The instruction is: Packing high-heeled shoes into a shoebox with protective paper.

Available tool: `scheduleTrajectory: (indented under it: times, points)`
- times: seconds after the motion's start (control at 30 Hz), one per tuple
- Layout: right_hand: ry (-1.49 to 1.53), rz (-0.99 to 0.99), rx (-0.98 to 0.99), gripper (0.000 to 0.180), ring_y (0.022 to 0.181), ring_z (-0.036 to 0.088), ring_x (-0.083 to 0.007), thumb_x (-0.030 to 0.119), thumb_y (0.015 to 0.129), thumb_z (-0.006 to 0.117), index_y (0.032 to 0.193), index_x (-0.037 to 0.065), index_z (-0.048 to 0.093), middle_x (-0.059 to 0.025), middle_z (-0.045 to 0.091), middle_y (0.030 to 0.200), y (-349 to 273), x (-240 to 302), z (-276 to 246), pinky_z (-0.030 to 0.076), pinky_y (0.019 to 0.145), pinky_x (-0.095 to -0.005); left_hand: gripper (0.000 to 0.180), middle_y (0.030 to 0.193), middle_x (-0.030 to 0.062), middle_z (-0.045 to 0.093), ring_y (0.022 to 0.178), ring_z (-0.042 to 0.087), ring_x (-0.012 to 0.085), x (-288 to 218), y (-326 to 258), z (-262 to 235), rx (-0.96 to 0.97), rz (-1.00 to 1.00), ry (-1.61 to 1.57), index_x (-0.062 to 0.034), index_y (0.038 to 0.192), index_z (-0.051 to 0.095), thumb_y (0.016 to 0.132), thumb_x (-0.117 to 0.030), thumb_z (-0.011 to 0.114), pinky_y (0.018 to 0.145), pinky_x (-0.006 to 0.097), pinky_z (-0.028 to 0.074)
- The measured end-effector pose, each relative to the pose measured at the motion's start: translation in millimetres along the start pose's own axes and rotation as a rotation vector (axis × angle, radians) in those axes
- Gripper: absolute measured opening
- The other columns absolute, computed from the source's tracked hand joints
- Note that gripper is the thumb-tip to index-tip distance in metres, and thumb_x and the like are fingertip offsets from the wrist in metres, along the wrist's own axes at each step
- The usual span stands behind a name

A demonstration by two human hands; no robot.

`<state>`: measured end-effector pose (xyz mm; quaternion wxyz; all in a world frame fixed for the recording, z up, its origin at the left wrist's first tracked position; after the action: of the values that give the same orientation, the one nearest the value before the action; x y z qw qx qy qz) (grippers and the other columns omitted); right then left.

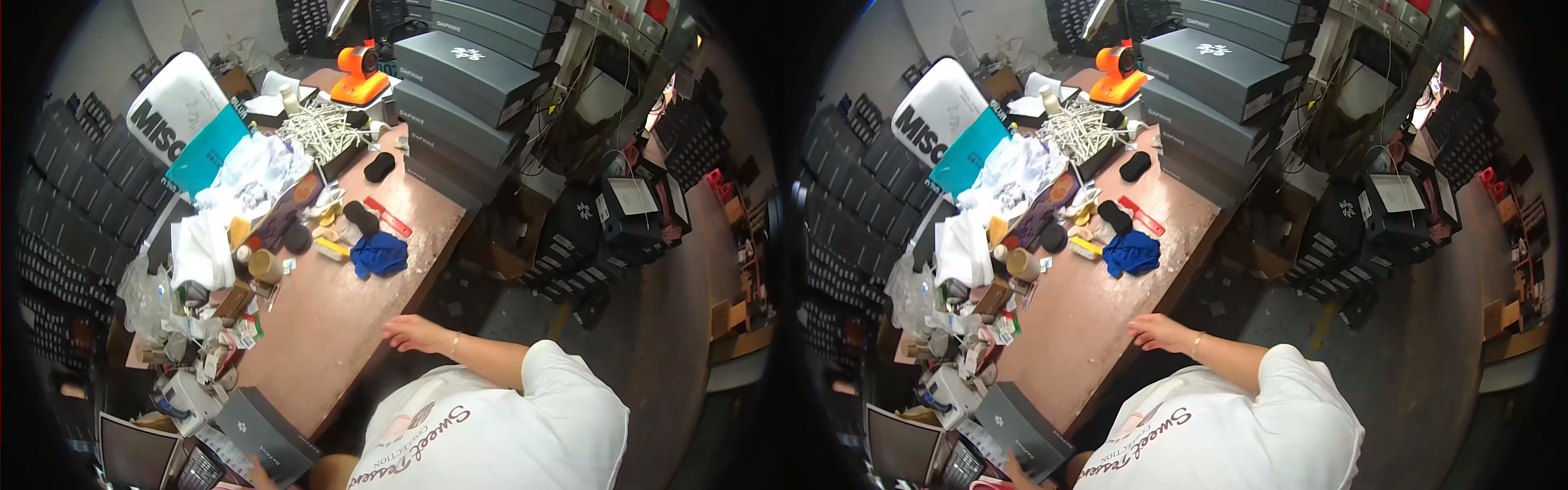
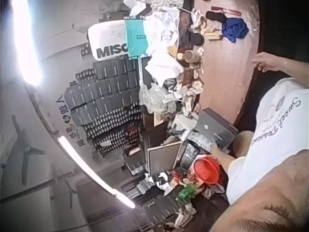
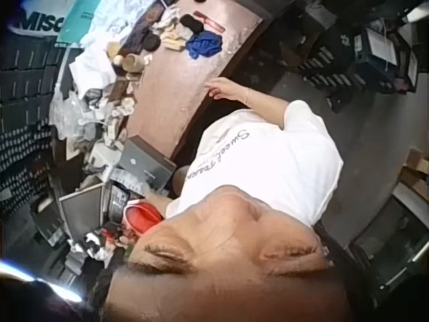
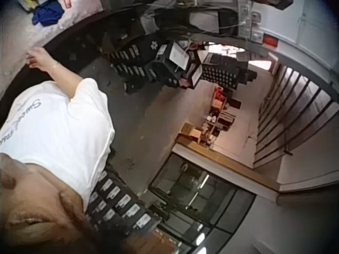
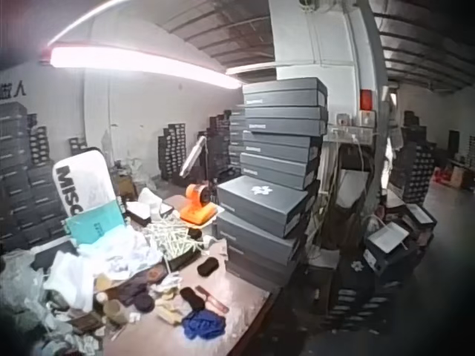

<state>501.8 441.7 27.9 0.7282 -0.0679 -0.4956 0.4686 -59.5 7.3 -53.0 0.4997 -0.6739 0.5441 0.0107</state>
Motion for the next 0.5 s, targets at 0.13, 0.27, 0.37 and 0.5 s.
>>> scheduleTrajectory:
  times: [0.13,0.27,0.37,0.5]
  points:
    - [-0.214,-0.090,0.159,0.039,0.077,0.057,-0.0111,0.033,0.090,0.058,0.117,0.005,0.054,-0.0030,0.058,0.097,26.0,-10.0,98.9,0.048,0.063,-0.0229,0.069,0.120,0.0163,0.052,0.108,0.053,0.0318,-53.1,-105.7,62.6,0.344,0.147,-0.059,-0.0033,0.132,0.039,0.081,-0.039,0.069,0.091,0.045,0.046]
    - [-0.548,-0.142,0.253,0.047,0.084,0.058,-0.0135,0.033,0.090,0.059,0.123,0.001,0.051,-0.0082,0.060,0.103,32.7,-25.9,140.7,0.049,0.067,-0.0251,0.054,0.122,0.0130,0.052,0.110,0.051,0.0283,-12.9,-99.8,151.6,0.480,0.158,-0.617,-0.0039,0.127,0.043,0.084,-0.025,0.068,0.092,0.046,0.045]
    - [-0.914,-0.430,0.031,0.054,0.094,0.061,-0.0280,0.036,0.087,0.060,0.122,-0.005,0.051,-0.0206,0.061,0.110,71.5,-43.9,105.5,0.049,0.082,-0.0357,0.058,0.122,0.0076,0.052,0.110,0.050,0.0241,-41.3,-152.9,241.8,0.637,0.235,-0.632,-0.0090,0.132,0.041,0.084,-0.029,0.067,0.092,0.044,0.042]
    - [-1.178,-0.441,-0.287,0.059,0.100,0.060,-0.0392,0.046,0.081,0.062,0.106,-0.007,0.060,-0.0285,0.060,0.107,92.2,-10.3,68.5,0.047,0.087,-0.0421,0.046,0.113,0.0078,0.053,0.097,0.053,0.0183,-82.7,-193.8,320.4,0.681,0.231,-0.538,-0.0086,0.126,0.043,0.087,-0.019,0.064,0.079,0.035,0.045]
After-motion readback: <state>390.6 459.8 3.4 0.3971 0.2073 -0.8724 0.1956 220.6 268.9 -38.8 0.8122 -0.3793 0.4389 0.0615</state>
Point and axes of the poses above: each hand's wrist, its own y-axis towards the middle knuckle, its own z-axis out of the palm, x = y × z, the point moved 8 cm from there along y, towards the middle knuckle
